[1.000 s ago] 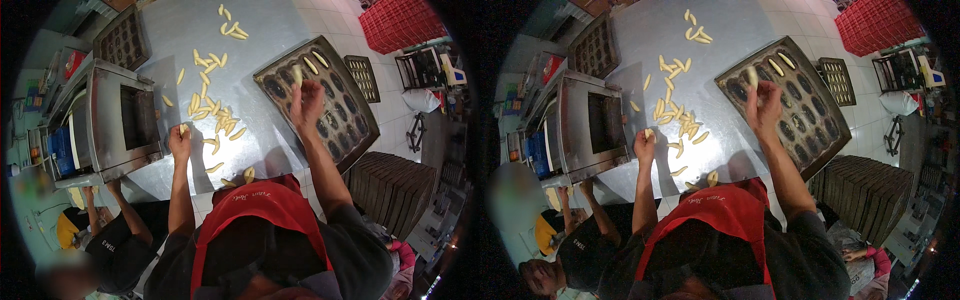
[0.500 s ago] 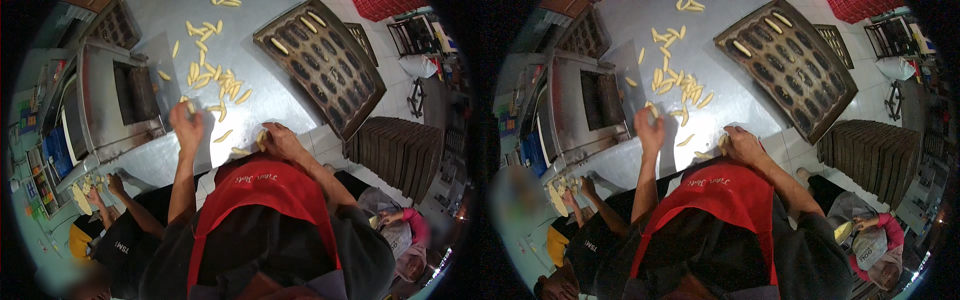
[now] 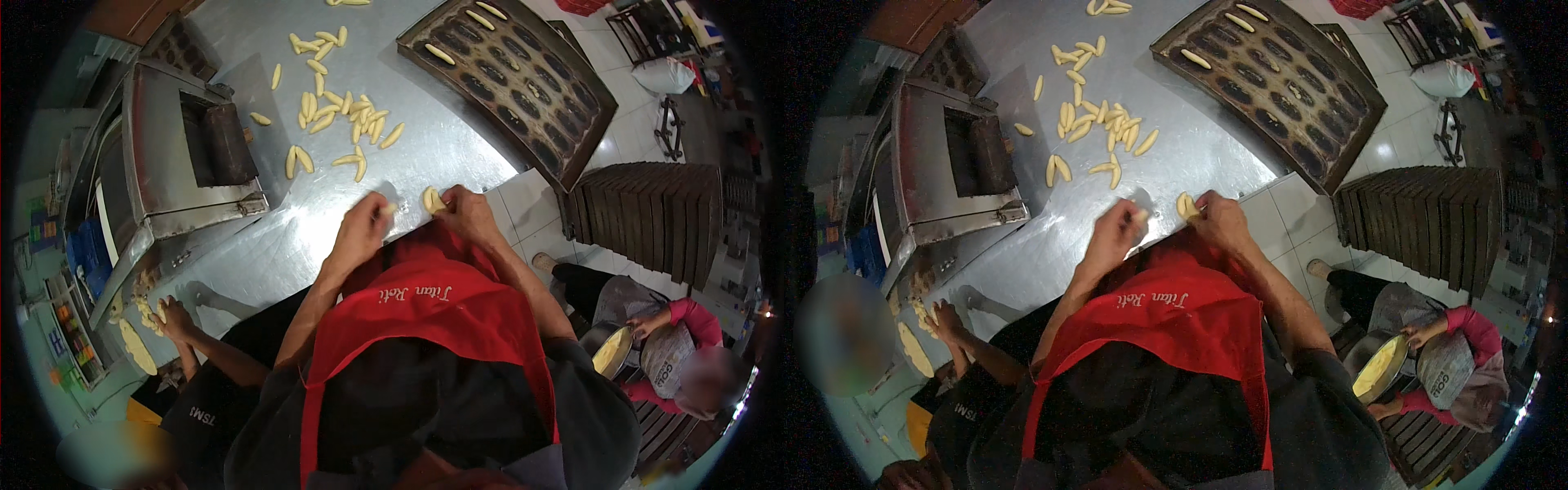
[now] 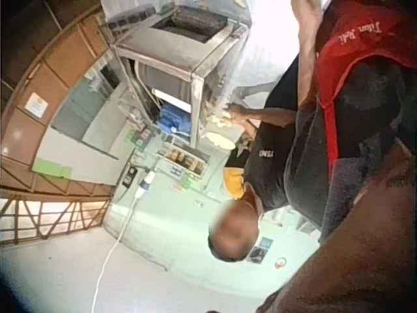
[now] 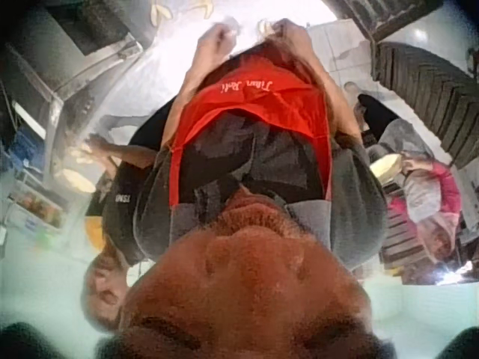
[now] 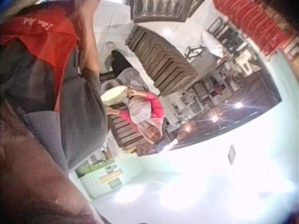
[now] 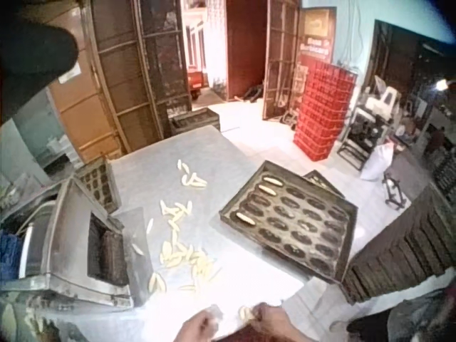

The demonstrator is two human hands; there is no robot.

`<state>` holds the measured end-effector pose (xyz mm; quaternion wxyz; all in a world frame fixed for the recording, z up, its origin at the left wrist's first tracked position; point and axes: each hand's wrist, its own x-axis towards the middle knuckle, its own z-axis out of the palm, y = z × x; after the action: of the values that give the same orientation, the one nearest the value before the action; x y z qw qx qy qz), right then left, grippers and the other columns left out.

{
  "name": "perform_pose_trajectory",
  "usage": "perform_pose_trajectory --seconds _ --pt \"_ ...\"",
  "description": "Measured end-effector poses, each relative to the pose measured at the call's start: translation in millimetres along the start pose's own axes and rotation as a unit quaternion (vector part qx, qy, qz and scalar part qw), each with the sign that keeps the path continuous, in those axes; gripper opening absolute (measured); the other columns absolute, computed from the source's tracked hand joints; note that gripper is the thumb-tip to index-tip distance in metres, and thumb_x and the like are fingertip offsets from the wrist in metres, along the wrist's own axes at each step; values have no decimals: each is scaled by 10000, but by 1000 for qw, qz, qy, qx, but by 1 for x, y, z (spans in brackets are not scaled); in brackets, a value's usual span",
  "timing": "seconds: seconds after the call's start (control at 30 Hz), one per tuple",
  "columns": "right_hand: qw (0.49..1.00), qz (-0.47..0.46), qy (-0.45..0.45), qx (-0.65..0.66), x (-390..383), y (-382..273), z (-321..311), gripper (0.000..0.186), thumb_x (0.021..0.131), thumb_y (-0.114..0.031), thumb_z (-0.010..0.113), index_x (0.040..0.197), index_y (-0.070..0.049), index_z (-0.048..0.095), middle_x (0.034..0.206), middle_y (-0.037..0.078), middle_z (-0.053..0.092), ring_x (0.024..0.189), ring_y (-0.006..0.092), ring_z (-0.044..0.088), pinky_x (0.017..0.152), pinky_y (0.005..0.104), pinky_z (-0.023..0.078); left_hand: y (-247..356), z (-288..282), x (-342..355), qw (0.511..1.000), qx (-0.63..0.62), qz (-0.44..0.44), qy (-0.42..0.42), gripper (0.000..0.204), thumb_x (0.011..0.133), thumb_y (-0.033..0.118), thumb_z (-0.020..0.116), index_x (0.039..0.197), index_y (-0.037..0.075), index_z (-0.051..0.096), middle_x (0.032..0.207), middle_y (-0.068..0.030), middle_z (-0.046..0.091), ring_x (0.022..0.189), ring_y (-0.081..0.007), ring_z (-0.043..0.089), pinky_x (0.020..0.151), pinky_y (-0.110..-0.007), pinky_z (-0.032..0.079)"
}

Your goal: Shaping dough and arranging pieces on a baking tray in a commercial bakery setting.

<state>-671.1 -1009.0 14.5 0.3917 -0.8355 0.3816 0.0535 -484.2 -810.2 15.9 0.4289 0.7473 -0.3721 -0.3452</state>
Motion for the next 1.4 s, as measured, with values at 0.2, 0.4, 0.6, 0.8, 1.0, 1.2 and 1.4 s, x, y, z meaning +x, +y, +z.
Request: perform_pose_trajectory --seconds 0.2,0.4,0.6,0.8,1.0,1.2,1.4 --pt "987 73 115 89 9 26 -10 407 921 -234 779 1217 25 675 956 194 790 849 322 775 772 438 607 23 -28 18 925 253 132 249 378 955 97 697 1318 2 653 1443 -231 588 1362 -431 521 1181 -511 377" --pt "942 51 43 330 -2 8 24 340 1041 -122 641 1356 3 617 1097 91 741 912 151 703 696 306 571 29 45 5 964 109 184 161 308 993 73 660 1292 5 684 1265 -199 707 1182 -384 669 1047 -451 511" --pt "925 -31 106 363 -74 4 36 303 986 -62 664 1286 -25 663 999 112 775 861 168 719 793 328 588 24 91 -46 984 -160 14 76 312 1060 153 666 1316 -25 678 1116 -98 755 1029 -171 692 914 -308 551" --pt "968 -27 37 245 -191 33 82 385 875 -57 799 1230 -24 653 1008 122 762 885 190 722 810 343 595 -34 158 -164 958 -280 -54 24 222 1046 118 709 1229 -9 703 1086 -31 743 972 -87 664 884 -265 532" --pt "946 -23 -16 323 -308 64 152 477 843 -150 873 1225 2 630 1048 166 754 960 272 755 858 395 610 -46 184 -277 948 -295 -92 76 136 1043 59 696 1163 24 644 1021 -37 716 934 -116 667 885 -270 531" --pt "980 15 -52 192 -397 95 212 500 895 -236 842 1286 4 640 1110 197 773 1016 298 765 898 396 607 -64 164 -351 940 -310 -139 -12 226 1069 130 682 1232 5 590 1053 -92 719 950 -156 704 863 -320 587" --pt "968 100 44 227 -492 97 285 411 935 -211 797 1257 10 673 1110 199 777 1030 278 760 938 379 597 -110 152 -448 955 -247 -126 -104 251 1077 142 654 1287 14 602 994 -63 721 895 -128 704 790 -290 579"
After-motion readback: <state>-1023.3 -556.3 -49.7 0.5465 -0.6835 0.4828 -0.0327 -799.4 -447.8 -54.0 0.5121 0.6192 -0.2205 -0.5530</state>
